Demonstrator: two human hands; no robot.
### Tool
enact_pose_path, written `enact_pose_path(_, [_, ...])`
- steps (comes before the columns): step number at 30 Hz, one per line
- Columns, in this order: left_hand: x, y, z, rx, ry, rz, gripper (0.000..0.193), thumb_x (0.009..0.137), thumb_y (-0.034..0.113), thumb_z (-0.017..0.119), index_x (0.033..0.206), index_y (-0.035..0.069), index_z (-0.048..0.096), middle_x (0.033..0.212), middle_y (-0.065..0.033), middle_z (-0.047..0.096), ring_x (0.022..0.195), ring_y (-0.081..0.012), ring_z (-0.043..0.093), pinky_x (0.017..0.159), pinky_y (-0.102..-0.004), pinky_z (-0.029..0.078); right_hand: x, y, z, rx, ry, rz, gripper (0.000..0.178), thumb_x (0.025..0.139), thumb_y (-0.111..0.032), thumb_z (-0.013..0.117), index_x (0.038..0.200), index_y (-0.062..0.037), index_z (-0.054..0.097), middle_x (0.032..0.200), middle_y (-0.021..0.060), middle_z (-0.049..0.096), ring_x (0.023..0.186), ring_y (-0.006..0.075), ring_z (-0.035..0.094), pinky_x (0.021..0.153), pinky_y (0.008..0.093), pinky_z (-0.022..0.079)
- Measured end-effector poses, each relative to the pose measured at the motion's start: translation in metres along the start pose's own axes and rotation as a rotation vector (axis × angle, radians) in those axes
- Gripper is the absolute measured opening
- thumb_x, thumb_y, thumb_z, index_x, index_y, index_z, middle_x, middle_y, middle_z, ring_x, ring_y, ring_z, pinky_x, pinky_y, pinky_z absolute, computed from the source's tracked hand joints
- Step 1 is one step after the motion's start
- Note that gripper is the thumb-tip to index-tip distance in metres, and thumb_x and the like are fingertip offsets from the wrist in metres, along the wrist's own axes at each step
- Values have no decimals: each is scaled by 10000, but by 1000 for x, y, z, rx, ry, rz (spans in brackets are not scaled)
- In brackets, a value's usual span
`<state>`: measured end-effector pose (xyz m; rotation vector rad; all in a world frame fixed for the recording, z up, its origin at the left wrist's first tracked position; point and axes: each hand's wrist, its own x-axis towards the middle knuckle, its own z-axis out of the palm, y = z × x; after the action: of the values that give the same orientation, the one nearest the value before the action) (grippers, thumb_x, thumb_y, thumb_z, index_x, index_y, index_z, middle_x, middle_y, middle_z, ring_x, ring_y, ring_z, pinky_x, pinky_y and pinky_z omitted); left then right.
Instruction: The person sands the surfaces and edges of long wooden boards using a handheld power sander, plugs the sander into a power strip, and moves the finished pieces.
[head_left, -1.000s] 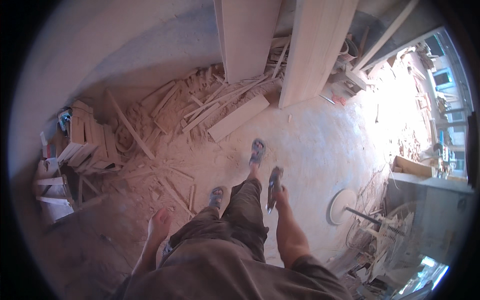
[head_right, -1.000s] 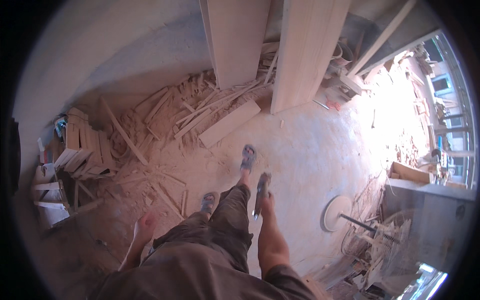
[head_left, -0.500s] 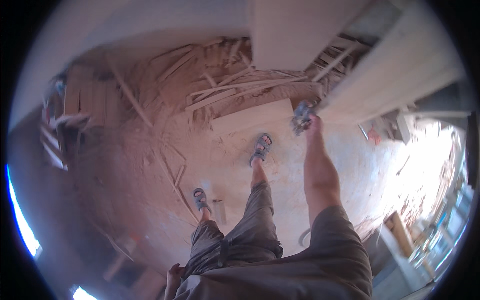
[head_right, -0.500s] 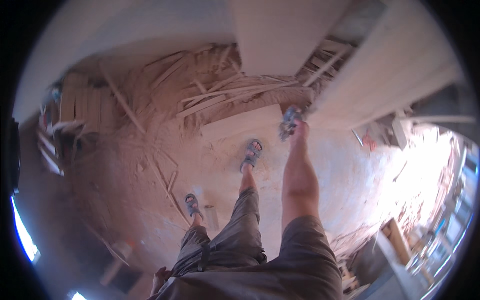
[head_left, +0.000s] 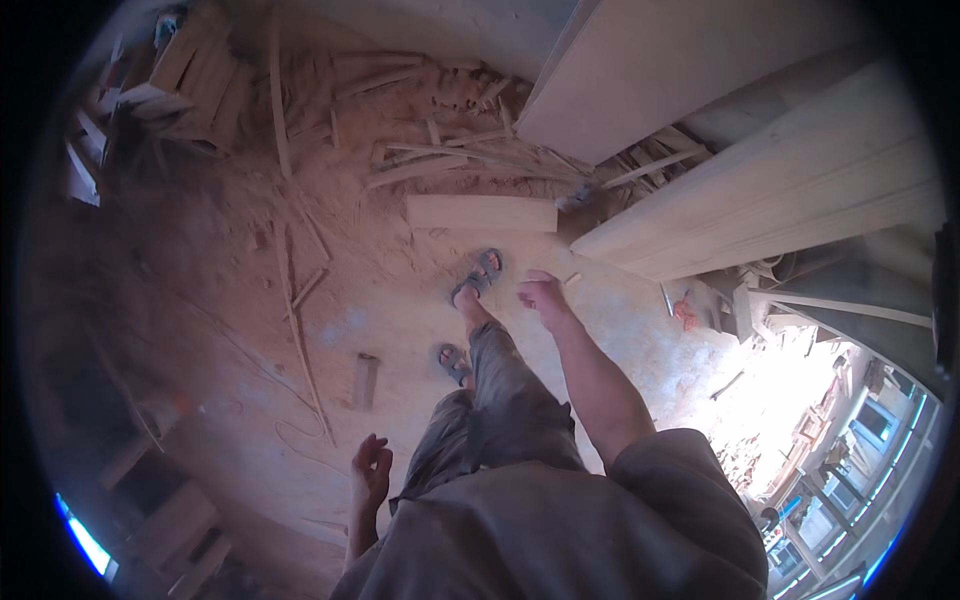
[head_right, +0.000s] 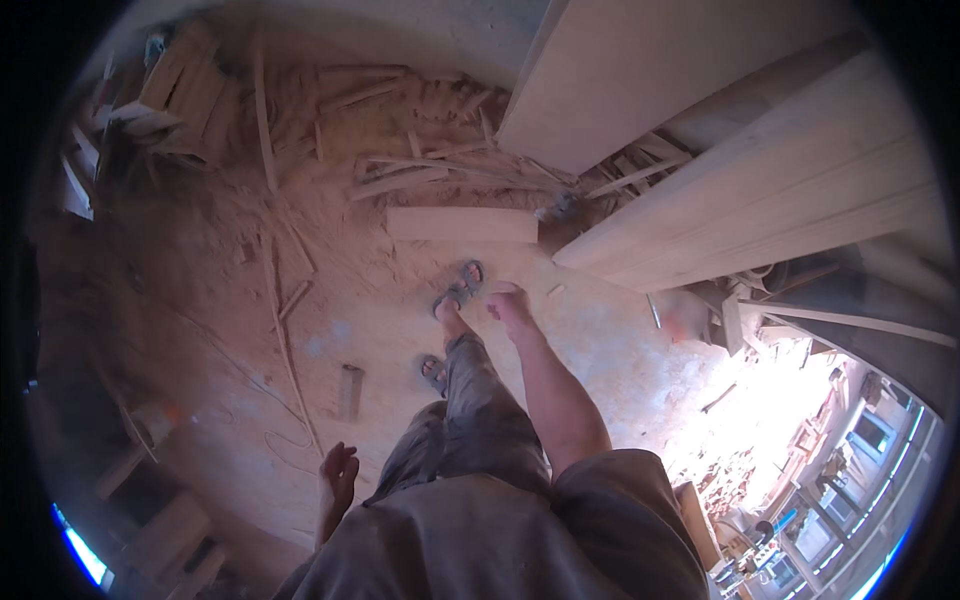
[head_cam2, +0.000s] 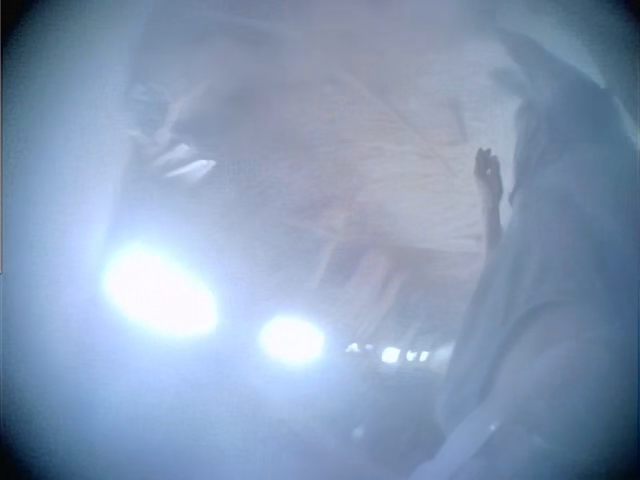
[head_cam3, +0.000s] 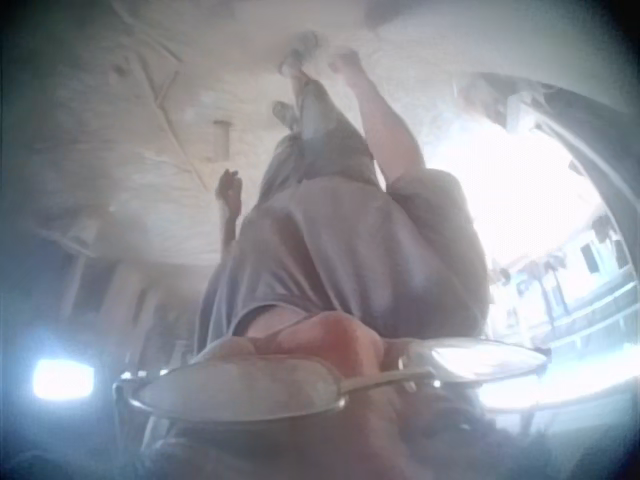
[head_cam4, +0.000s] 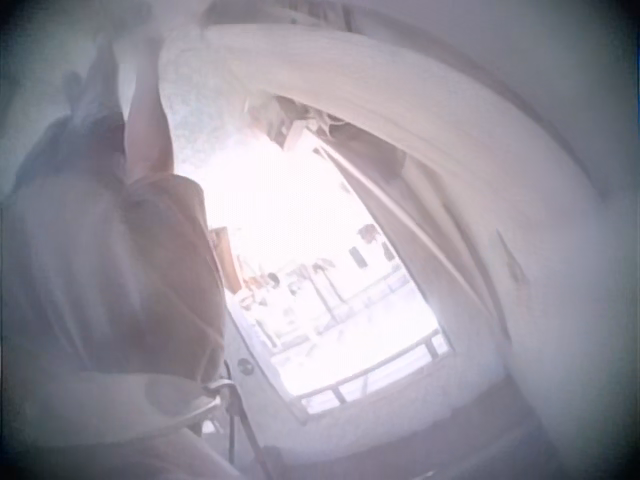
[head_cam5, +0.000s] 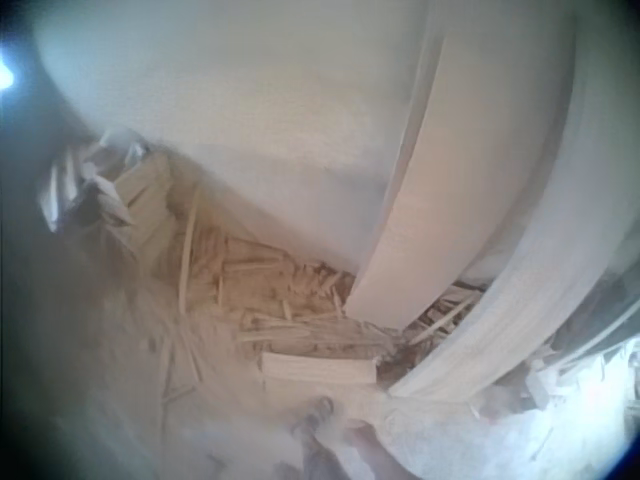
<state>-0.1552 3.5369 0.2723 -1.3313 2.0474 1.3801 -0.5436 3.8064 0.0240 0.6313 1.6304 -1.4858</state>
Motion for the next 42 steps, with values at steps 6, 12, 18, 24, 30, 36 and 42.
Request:
enact_pose_path(6, [-23,-131,28,-85,50,-167,528,956,167,647,1400,-88,517,1088,-156,726,927,-194,675,826,-346,547,-80,59,-45,-781,179,-264,407,804,-109,652,1188,11,709,1106,188,743,1034,306,719,908,383,549])
enact_pose_path(12, [-94,-166,42,-85,83,-301,552,935,151,642,1363,-170,505,927,-85,689,837,-145,614,754,-320,516,-78,35,-100,-874,325,-60,293,799,-146,603,1015,-10,746,1073,222,739,1057,373,709,906,449,542])
enact_pose_path(18, [-68,-80,154,-102,127,-491,532,897,161,673,1333,-124,563,1027,-161,721,874,-249,657,802,-383,534,18,-37,-114,-800,221,-60,220,791,-135,591,910,-3,720,987,261,725,986,425,705,872,504,537])
enact_pose_path(24, [68,141,240,45,-72,-185,401,895,192,694,1233,-13,622,1228,-254,639,1147,-427,594,1003,-470,493,163,-103,-119,-988,197,-258,263,832,-192,619,992,-5,713,1039,247,719,1044,474,665,882,517,533])
enact_pose_path(30, [169,160,332,127,-114,152,469,852,161,715,1268,-19,593,1356,-253,564,1274,-476,501,1084,-554,420,377,-114,-146,-1151,155,-383,349,846,-205,609,1109,4,703,1062,233,727,1069,459,672,893,490,540])
enact_pose_path(36, [247,159,337,406,-152,134,505,810,158,721,1258,-20,570,1390,-268,524,1314,-557,430,1076,-663,375,529,-93,-159,-1143,259,-220,391,830,-136,577,1123,92,698,1109,341,697,1123,438,681,967,507,524])
enact_pose_path(42, [285,178,320,566,-81,119,486,836,185,700,1267,-10,587,1416,-258,512,1342,-529,424,1103,-643,366,640,-59,-191,-1589,386,-60,421,908,-225,573,1234,16,688,1208,274,697,1150,412,671,1027,463,519])
